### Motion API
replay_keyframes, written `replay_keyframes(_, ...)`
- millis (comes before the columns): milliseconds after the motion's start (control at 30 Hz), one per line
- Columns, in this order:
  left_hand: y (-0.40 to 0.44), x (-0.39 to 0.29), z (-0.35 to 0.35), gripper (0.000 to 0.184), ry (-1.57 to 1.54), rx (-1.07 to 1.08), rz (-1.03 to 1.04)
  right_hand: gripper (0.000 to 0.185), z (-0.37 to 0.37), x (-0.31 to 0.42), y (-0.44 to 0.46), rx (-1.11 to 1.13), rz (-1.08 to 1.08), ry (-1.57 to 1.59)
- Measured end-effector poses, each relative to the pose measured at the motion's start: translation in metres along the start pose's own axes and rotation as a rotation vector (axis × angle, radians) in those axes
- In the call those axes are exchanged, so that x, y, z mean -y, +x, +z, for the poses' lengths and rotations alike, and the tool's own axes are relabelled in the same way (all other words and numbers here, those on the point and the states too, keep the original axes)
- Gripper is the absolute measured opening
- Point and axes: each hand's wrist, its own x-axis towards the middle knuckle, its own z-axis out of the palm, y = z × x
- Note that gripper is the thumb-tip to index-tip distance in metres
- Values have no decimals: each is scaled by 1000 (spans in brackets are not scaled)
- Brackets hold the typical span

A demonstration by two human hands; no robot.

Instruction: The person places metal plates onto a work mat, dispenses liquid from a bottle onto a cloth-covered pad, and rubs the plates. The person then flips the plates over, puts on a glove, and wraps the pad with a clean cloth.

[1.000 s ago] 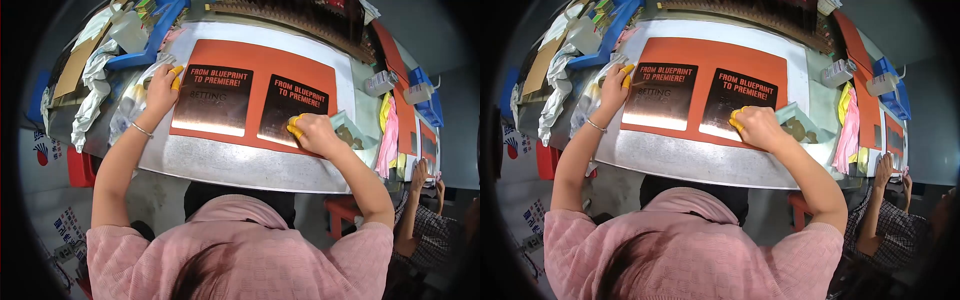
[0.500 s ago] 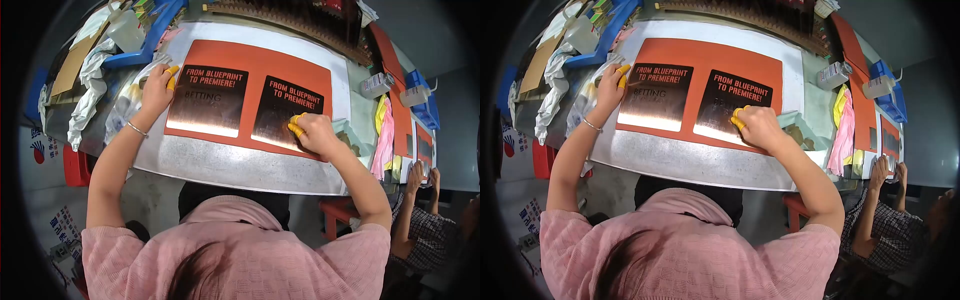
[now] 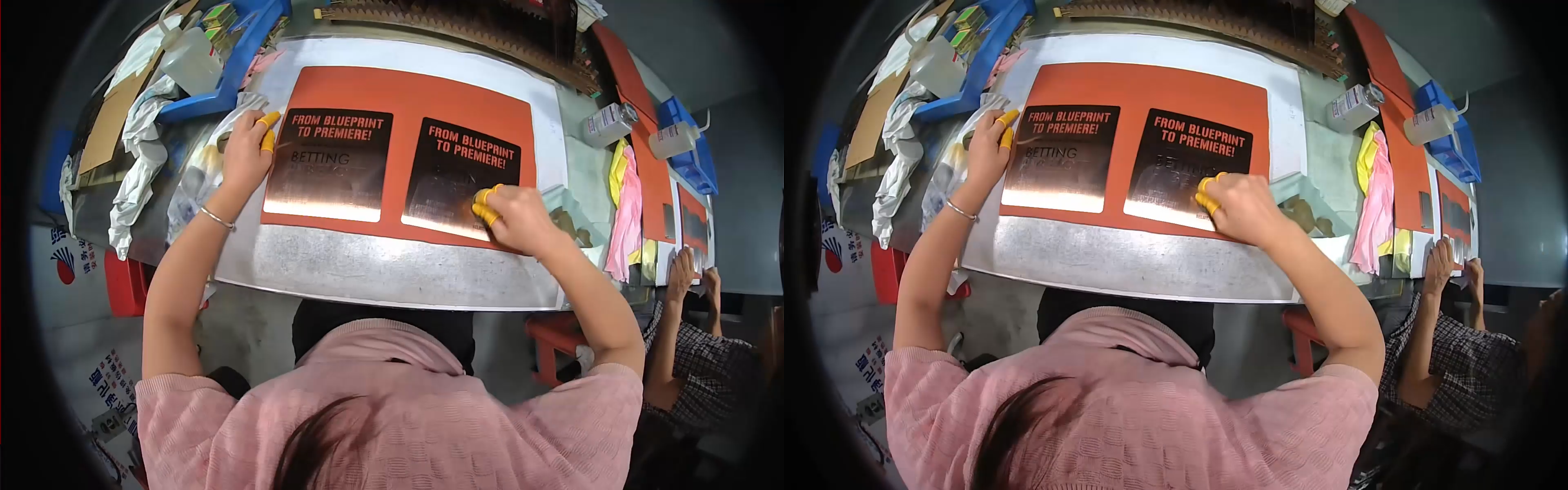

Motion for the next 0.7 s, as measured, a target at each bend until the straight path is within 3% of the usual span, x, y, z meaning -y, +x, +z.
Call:
replay_keyframes(100, 1, 2, 2, 25, 28, -12, -7, 8, -7, 13, -7, 109, -75, 53)
replay_keyframes(233, -4, 0, 4, 22, 4, -8, -14, 10, -2, -5, 1, -14, -10, -8)
replay_keyframes(400, 0, -1, 1, 24, 19, -26, -1, 5, -4, 8, -7, 84, -104, 29)
replay_keyframes(467, -2, -1, 1, 26, -21, 7, -25, 6, -1, -2, -5, -38, -28, -3)
replay_keyframes(600, 0, 6, 2, 29, 49, 22, -21, 7, -7, 14, -12, 25, -126, 32)
replay_keyframes(700, -1, 1, 2, 28, 5, 9, -24, 6, -1, -2, -10, -80, -60, -32)
